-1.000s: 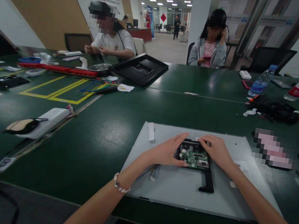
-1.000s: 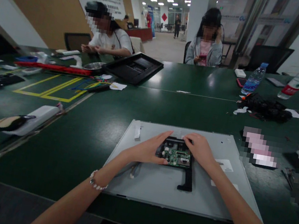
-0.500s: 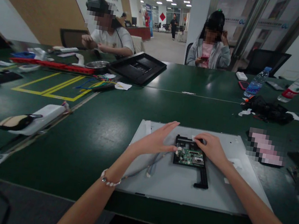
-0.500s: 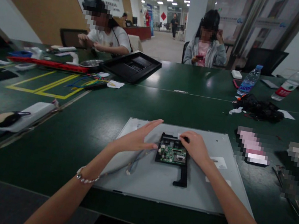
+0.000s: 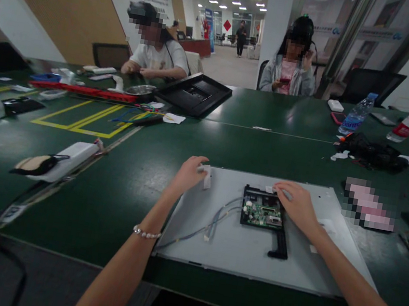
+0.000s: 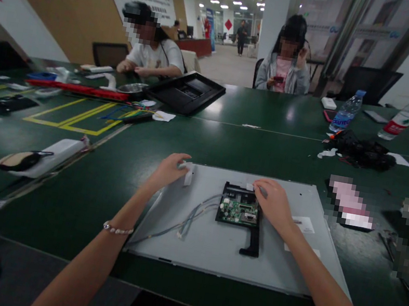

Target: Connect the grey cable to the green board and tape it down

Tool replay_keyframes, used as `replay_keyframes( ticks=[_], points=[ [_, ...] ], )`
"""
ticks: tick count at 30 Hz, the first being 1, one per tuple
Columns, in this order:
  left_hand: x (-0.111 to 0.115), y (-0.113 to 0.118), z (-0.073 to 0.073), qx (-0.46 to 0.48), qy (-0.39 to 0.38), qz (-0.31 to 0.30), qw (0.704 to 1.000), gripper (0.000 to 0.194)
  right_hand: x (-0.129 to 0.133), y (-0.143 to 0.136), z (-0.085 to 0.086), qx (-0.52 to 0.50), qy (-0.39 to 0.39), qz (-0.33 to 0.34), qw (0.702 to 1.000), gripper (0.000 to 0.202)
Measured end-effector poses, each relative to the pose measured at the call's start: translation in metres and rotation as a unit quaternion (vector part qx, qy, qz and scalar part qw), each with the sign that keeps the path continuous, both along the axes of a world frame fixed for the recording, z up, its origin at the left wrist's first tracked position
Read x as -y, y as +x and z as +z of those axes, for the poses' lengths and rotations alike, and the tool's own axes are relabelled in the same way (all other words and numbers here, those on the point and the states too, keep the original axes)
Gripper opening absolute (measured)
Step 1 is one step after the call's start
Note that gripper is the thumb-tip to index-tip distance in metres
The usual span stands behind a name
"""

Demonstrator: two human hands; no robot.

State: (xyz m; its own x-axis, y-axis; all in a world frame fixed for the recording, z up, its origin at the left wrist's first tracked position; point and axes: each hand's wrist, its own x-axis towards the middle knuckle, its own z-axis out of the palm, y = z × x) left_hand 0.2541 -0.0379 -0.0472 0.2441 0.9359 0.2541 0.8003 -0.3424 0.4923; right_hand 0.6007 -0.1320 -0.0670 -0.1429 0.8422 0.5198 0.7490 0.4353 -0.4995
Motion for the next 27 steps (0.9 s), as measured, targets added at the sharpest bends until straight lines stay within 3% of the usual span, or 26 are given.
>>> replay_keyframes(
  ticks=[5, 10, 14, 17, 20, 23, 27],
  points=[
    [0.001, 0.006, -0.004, -0.005, -0.006, -0.017, 1.000, 0.043, 0.002, 0.003, -0.001, 0.016, 0.010, -0.001, 1.000, 0.024],
    [0.003, 0.008, -0.001, -0.014, 0.000, -0.021, 1.000, 0.031, 0.004, 0.002, -0.001, 0.026, 0.020, 0.000, 0.999, 0.023],
    [0.007, 0.009, 0.009, 0.022, -0.001, -0.021, 1.000, 0.024, 0.005, 0.002, 0.000, 0.028, 0.030, 0.001, 0.999, 0.023],
    [0.015, 0.010, 0.027, 0.102, -0.035, -0.011, 0.994, 0.024, 0.007, 0.002, 0.002, 0.030, 0.036, -0.002, 0.999, 0.023],
    [0.031, 0.013, 0.049, 0.191, -0.063, -0.018, 0.979, 0.026, 0.010, 0.002, 0.007, 0.029, 0.046, -0.002, 0.998, 0.024],
    [0.056, 0.019, 0.064, 0.216, -0.089, -0.025, 0.972, 0.023, 0.016, -0.004, 0.014, 0.052, 0.062, 0.009, 0.997, 0.025],
    [0.091, 0.028, 0.062, 0.178, -0.114, -0.015, 0.977, 0.020, 0.032, -0.025, 0.026, 0.117, 0.091, 0.074, 0.986, 0.028]
  ],
)
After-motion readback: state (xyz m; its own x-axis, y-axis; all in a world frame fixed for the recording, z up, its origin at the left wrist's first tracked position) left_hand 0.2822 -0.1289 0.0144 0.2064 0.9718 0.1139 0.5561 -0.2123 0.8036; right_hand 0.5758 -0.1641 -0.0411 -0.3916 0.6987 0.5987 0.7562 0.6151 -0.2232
